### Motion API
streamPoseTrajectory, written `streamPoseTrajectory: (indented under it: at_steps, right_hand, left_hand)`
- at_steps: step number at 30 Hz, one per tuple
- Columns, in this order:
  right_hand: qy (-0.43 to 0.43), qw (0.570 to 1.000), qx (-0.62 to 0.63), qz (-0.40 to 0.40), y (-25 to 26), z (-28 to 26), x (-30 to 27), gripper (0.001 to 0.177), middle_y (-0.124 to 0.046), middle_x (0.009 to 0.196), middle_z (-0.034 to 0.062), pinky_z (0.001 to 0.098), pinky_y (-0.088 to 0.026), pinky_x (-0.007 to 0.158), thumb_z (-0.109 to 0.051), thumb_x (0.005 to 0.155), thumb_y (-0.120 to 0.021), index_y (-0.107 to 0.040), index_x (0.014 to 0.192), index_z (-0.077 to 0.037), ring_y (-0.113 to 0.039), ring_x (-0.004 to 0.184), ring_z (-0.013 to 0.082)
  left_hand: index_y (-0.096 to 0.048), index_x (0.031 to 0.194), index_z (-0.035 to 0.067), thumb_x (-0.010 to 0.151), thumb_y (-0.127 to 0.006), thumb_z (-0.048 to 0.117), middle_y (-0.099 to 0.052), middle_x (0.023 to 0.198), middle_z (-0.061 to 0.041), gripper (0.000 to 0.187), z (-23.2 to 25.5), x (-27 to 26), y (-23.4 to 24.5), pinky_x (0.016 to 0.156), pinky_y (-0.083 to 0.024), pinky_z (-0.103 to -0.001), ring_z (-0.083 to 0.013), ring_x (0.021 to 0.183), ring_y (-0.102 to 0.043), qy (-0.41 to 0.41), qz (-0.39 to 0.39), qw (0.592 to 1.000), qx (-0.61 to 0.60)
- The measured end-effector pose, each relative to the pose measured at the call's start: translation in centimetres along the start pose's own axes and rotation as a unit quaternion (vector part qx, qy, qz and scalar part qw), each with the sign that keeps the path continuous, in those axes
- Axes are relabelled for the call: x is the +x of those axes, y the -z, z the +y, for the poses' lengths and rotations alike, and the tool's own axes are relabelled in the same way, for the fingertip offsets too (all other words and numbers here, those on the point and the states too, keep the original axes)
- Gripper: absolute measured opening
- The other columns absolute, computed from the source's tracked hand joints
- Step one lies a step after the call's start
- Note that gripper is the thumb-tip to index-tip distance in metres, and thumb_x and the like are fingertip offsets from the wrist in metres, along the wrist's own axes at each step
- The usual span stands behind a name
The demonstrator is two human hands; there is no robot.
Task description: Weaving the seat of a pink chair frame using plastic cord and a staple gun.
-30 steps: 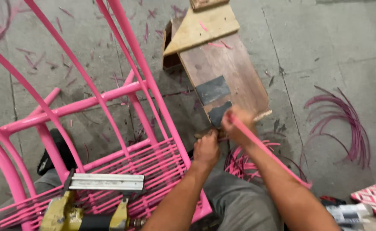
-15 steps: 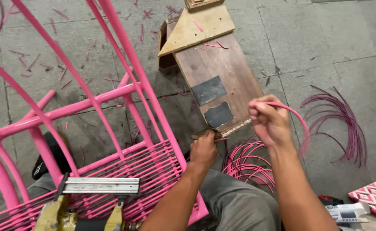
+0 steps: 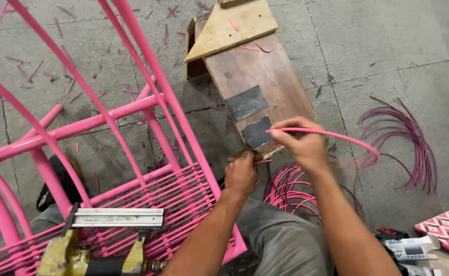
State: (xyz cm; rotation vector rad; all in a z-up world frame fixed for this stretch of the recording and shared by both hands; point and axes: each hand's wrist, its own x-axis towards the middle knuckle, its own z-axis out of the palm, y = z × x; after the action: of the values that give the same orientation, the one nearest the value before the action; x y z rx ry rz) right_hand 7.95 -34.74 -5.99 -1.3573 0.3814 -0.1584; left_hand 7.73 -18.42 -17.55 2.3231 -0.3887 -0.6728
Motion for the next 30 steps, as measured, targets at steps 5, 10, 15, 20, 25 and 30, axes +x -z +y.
streamPoseTrajectory:
  at_steps: [5,10,15,20,25,30]
  right_hand:
    - [0.031,0.927,-0.373,-0.001,-0.3,4.0,2.4,0.016,-0.079,0.089,0.0064,0.0267,-0.057,0.072,-0.015,0.087,-0.081,-0.077,0.097,-0.004,-0.071,0.08,0.0106]
    - [0.041,0.891,-0.451,-0.019,-0.4,4.3,3.1,0.02,-0.079,0.088,0.0089,0.0281,-0.058,0.071,-0.018,0.085,-0.081,-0.077,0.099,-0.003,-0.074,0.077,0.0126]
    - [0.116,0.873,-0.474,-0.022,-1.0,5.7,2.0,0.016,-0.077,0.084,0.0101,0.0318,-0.058,0.07,-0.017,0.087,-0.079,-0.075,0.095,-0.004,-0.074,0.074,0.0177]
    - [0.245,0.822,-0.513,-0.036,-0.7,6.8,1.2,0.01,-0.074,0.084,0.0122,0.0374,-0.058,0.071,-0.014,0.086,-0.076,-0.072,0.092,-0.006,-0.074,0.076,0.0272]
    - [0.279,0.809,-0.517,-0.04,-1.5,6.7,1.0,0.013,-0.072,0.084,0.0144,0.0403,-0.058,0.073,-0.015,0.085,-0.076,-0.068,0.089,-0.006,-0.073,0.078,0.0315]
    - [0.278,0.785,-0.554,0.016,-0.7,7.4,2.4,0.008,-0.071,0.083,0.0152,0.0415,-0.057,0.069,-0.013,0.088,-0.074,-0.07,0.092,-0.007,-0.071,0.074,0.0335]
  left_hand:
    - [-0.062,0.116,0.009,0.091,-0.056,0.012,-0.073,0.099,-0.022,0.026,-0.1,0.1,0.1,0.081,-0.054,-0.057,-0.0451,0.091,-0.071,0.002,-0.006,1.0,0.01]
    - [-0.063,0.115,0.009,0.09,-0.053,0.009,-0.072,0.112,-0.017,0.027,-0.3,0.2,-0.4,0.08,-0.055,-0.056,-0.0433,0.091,-0.071,-0.02,0.011,1.0,-0.012]
    - [-0.063,0.114,0.01,0.089,-0.055,0.01,-0.073,0.111,-0.016,0.026,-0.3,0.1,-0.3,0.079,-0.055,-0.055,-0.0423,0.092,-0.071,-0.013,0.0,1.0,-0.002]
    - [-0.063,0.112,0.012,0.089,-0.057,0.011,-0.073,0.109,-0.015,0.024,-0.6,-0.4,-0.6,0.079,-0.055,-0.055,-0.0422,0.092,-0.071,-0.014,0.003,1.0,-0.005]
    - [-0.062,0.114,0.014,0.091,-0.056,0.012,-0.073,0.101,-0.018,0.024,-0.1,0.1,0.5,0.079,-0.054,-0.056,-0.0437,0.09,-0.071,-0.009,-0.006,1.0,-0.007]
    - [-0.062,0.112,0.012,0.09,-0.055,0.01,-0.073,0.1,-0.019,0.023,-0.6,0.8,-0.4,0.077,-0.054,-0.058,-0.0452,0.089,-0.071,-0.031,0.016,0.999,-0.02]
